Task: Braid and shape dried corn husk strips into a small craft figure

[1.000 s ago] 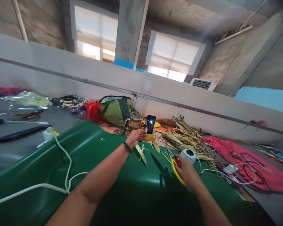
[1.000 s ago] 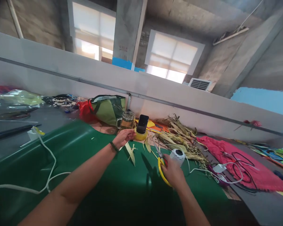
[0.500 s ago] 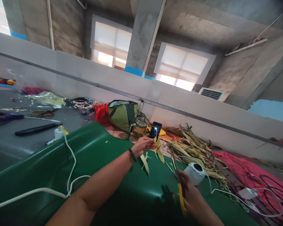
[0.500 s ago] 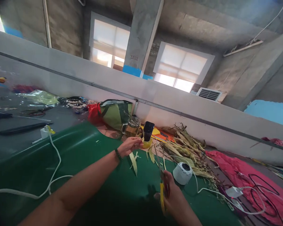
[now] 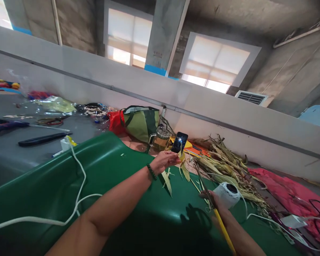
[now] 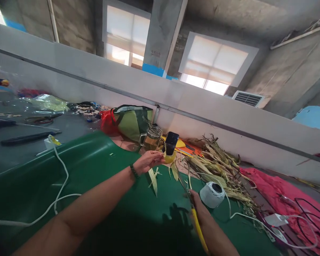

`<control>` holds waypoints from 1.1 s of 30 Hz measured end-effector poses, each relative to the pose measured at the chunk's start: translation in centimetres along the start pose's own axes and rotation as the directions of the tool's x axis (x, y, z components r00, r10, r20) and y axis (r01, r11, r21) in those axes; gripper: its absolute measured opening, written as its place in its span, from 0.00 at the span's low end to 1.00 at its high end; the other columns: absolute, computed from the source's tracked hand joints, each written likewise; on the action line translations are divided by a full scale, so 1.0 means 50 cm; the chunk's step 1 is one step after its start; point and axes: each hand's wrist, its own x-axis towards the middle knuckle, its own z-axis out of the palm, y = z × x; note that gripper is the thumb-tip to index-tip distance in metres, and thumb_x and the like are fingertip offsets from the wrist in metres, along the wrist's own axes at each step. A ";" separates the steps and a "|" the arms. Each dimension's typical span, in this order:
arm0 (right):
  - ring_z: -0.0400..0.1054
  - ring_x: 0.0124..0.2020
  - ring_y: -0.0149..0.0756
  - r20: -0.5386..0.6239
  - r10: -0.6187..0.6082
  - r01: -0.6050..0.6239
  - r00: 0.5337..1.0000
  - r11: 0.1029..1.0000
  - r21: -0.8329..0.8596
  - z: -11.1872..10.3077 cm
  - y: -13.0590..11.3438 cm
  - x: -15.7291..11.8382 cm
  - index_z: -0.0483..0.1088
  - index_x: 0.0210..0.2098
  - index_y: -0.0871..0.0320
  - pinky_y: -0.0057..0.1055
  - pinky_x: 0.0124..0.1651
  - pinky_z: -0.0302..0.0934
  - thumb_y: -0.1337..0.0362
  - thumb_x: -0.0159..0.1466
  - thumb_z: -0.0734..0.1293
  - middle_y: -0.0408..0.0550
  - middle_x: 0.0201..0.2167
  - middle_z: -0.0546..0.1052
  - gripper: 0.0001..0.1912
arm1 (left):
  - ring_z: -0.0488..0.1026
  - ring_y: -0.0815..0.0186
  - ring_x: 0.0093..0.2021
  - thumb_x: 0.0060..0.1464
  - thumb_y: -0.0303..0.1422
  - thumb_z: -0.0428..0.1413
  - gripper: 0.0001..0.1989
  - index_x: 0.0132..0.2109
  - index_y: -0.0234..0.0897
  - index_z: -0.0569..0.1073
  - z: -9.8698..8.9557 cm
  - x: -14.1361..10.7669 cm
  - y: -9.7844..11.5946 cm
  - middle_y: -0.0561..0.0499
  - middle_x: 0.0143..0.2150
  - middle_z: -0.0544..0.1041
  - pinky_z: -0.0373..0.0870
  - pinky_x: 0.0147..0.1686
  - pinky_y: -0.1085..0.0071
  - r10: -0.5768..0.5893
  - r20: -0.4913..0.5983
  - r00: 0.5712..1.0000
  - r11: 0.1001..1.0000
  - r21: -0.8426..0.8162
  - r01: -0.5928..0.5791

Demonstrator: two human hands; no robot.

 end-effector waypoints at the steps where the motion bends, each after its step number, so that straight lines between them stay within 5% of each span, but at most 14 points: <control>1: 0.69 0.48 0.44 0.000 0.002 -0.002 1.000 0.999 -0.033 -0.006 -0.006 0.005 0.64 0.51 0.54 0.35 0.45 0.65 0.47 0.60 0.61 0.54 0.45 0.75 0.25 | 0.75 0.72 0.23 0.47 0.27 0.63 0.08 0.28 0.27 0.73 0.001 0.000 0.000 0.49 0.21 0.76 0.71 0.29 0.79 0.003 0.001 1.000 1.000 0.001 -0.003; 5: 0.71 0.33 0.43 0.015 0.016 -0.012 1.000 0.971 -0.239 -0.013 -0.029 0.028 0.66 0.43 0.56 0.36 0.37 0.64 0.46 0.60 0.59 0.52 0.33 0.76 0.22 | 0.75 0.71 0.24 0.45 0.27 0.65 0.08 0.27 0.27 0.73 0.006 -0.001 -0.005 0.48 0.23 0.77 0.71 0.30 0.77 0.016 0.011 1.000 1.000 0.014 -0.016; 9: 0.71 0.31 0.45 0.000 0.032 -0.030 0.999 0.927 -0.373 0.001 -0.041 0.039 0.67 0.41 0.56 0.36 0.33 0.62 0.42 0.58 0.58 0.54 0.33 0.77 0.25 | 0.75 0.70 0.24 0.41 0.30 0.67 0.12 0.25 0.28 0.72 0.009 0.000 -0.015 0.49 0.22 0.76 0.72 0.33 0.73 0.022 0.034 0.999 0.998 0.060 -0.024; 20: 0.70 0.23 0.44 0.023 0.013 -0.001 1.000 0.884 -0.467 0.011 -0.082 0.044 0.67 0.35 0.55 0.32 0.26 0.57 0.40 0.60 0.52 0.49 0.21 0.75 0.27 | 0.76 0.67 0.24 0.26 0.39 0.71 0.20 0.23 0.28 0.74 0.016 -0.005 -0.037 0.48 0.21 0.76 0.69 0.28 0.75 0.009 0.119 0.993 0.984 0.177 -0.031; 33: 0.72 0.21 0.45 -0.009 -0.023 0.014 1.000 0.816 -0.579 0.020 -0.046 0.037 0.68 0.34 0.53 0.31 0.22 0.52 0.36 0.61 0.50 0.50 0.18 0.74 0.30 | 0.76 0.67 0.24 0.30 0.37 0.70 0.17 0.24 0.28 0.74 0.016 -0.010 -0.032 0.48 0.21 0.76 0.68 0.27 0.75 -0.010 0.125 0.992 0.971 0.237 -0.020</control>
